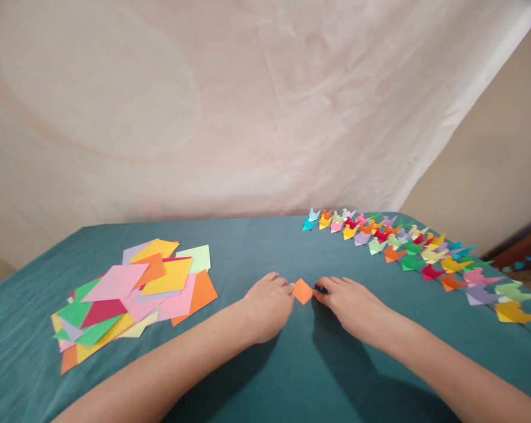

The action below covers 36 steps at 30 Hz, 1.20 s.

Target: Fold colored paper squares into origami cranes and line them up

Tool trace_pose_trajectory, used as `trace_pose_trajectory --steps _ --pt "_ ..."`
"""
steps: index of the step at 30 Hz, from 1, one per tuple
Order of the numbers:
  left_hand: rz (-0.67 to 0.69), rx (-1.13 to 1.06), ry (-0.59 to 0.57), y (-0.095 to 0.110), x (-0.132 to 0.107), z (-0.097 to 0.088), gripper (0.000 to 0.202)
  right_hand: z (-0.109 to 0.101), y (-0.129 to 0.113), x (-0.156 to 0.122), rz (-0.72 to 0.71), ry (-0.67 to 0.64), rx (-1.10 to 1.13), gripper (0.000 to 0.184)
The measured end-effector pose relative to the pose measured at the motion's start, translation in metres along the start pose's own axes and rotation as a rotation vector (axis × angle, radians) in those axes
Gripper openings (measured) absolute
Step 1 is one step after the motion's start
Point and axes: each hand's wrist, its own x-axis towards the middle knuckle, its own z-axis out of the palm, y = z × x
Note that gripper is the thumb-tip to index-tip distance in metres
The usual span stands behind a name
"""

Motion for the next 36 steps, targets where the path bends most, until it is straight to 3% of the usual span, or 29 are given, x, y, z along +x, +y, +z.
trace_pose_trajectory --steps 6,11,16,25,36 --pt "-0.013 -0.029 0.016 0.003 0.000 -0.005 0.023 0.000 -0.001 0.002 0.006 0.015 0.019 0.033" --pt "-0.134 -0.003 0.134 0.014 0.008 0.010 0.016 0.006 0.006 0.008 -0.004 0.074 0.096 0.029" --pt "-0.262 0.022 0.263 0.021 0.015 0.026 0.037 0.018 0.017 0.015 0.034 0.193 0.265 0.031" --pt "-0.250 -0.035 0.312 0.014 0.015 0.030 0.033 0.038 0.015 0.024 0.058 0.415 0.486 0.033" --pt "-0.204 -0.089 0.304 0.004 0.014 0.030 0.022 0.048 0.020 0.026 -0.017 0.379 0.352 0.037"
